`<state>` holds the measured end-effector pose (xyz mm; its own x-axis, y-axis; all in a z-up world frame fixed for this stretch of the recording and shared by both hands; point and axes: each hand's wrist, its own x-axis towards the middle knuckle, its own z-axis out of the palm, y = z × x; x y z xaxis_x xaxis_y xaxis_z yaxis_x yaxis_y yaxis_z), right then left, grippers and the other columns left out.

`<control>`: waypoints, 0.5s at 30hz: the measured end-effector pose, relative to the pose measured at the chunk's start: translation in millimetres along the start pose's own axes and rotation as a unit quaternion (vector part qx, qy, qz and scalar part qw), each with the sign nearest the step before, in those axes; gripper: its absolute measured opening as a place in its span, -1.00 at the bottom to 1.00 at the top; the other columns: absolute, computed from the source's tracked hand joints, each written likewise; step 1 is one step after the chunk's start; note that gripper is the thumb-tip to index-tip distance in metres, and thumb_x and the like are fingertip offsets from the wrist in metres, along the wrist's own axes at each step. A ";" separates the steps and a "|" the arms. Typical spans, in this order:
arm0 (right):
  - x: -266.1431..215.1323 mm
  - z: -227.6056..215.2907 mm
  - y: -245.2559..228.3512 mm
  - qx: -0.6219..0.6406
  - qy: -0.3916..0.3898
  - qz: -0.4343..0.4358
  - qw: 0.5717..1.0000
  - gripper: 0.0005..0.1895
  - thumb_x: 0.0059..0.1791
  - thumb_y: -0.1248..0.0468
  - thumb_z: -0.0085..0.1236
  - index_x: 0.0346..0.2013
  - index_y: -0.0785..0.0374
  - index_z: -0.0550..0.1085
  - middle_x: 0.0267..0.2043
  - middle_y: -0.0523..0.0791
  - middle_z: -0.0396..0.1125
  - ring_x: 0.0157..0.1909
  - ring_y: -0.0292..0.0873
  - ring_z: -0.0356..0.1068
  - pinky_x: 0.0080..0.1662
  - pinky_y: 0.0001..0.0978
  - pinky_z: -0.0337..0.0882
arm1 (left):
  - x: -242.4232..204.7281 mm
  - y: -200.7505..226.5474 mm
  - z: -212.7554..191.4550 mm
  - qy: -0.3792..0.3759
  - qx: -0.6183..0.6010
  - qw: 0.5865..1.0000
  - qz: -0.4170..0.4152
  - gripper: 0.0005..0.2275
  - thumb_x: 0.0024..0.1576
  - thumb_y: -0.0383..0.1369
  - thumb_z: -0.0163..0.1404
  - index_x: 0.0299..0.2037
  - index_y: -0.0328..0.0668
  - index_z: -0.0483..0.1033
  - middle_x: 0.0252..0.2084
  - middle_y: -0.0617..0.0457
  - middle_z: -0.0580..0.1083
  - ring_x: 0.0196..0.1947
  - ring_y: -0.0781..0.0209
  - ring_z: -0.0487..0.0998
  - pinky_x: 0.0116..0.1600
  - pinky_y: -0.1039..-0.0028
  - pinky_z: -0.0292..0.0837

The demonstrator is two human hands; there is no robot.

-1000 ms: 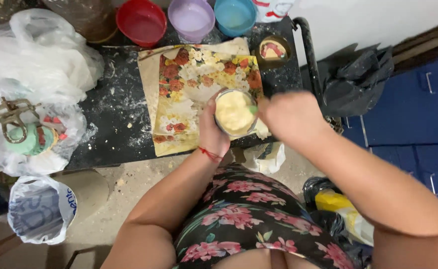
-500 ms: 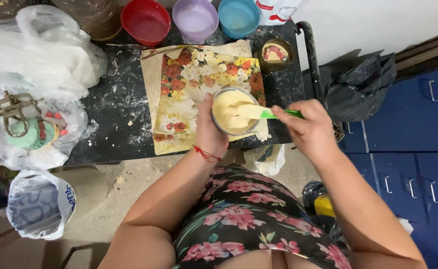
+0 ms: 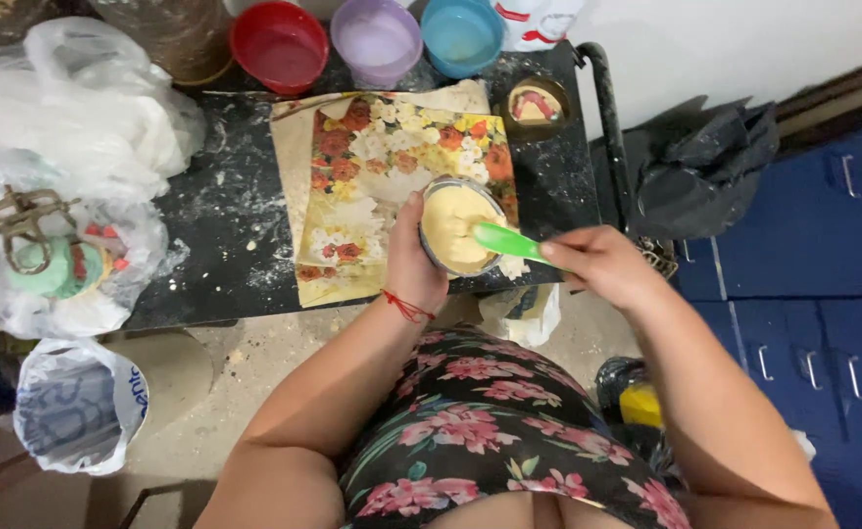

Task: The person scoops a white powder from a large container into a small bowl using a green spatula. They then add a liquid from a purple bowl and mix the contents thoroughly. Finally, the person scoops the mixed substance into a small round mold.

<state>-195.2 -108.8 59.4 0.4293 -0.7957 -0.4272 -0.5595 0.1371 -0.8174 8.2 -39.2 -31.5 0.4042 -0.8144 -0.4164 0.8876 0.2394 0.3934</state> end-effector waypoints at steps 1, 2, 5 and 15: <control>-6.2 -5.7 -8.4 -0.029 0.008 0.030 0.999 -0.72 -0.01 0.21 0.25 -0.18 0.42 0.63 -0.79 -0.07 0.16 -0.76 -0.28 0.01 -0.62 -0.43 -0.02 | -2.5 6.3 0.3 0.015 -0.005 1.000 -0.003 -0.54 0.26 -0.08 0.01 0.23 -0.25 0.49 0.11 -0.22 0.55 0.08 -0.12 0.61 0.12 0.06 0.58; -10.9 -12.9 -9.8 -0.029 0.003 0.029 0.999 -0.72 -0.01 0.21 0.25 -0.18 0.42 0.63 -0.79 -0.07 0.16 -0.76 -0.28 0.01 -0.62 -0.43 -0.02 | -2.4 7.2 -0.7 0.019 -0.006 1.000 0.000 -0.54 0.26 -0.08 0.01 0.23 -0.25 0.49 0.11 -0.22 0.55 0.08 -0.12 0.61 0.12 0.06 0.58; -17.7 -27.6 -25.5 -0.121 0.018 -0.005 0.992 -0.74 0.00 0.27 0.29 -0.17 0.45 0.67 -0.37 0.25 0.53 -0.33 -0.02 0.41 -0.21 -0.07 0.42 | 0.7 8.5 -1.3 0.016 -0.015 1.000 -0.003 -0.51 0.26 -0.06 0.03 0.27 -0.25 0.47 0.15 -0.21 0.54 0.09 -0.12 0.60 0.13 0.06 0.57; 31.4 2.7 -116.3 -0.642 0.097 -0.567 0.507 -0.92 0.09 0.11 0.31 -0.18 -0.02 0.65 -0.33 -0.23 0.53 -0.25 -0.24 0.48 -0.04 -0.34 0.47 | -13.9 -14.8 0.3 -0.114 0.121 0.986 0.015 -0.40 0.24 -0.04 0.06 0.33 -0.39 0.39 0.12 -0.42 0.48 0.11 -0.21 0.54 0.12 0.03 0.56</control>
<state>-114.7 -148.2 140.0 0.9828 0.0054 0.1844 -0.0860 -0.8709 0.4838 -10.7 -31.6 -31.3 0.3458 -0.9127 -0.2177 0.7862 0.1552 0.5982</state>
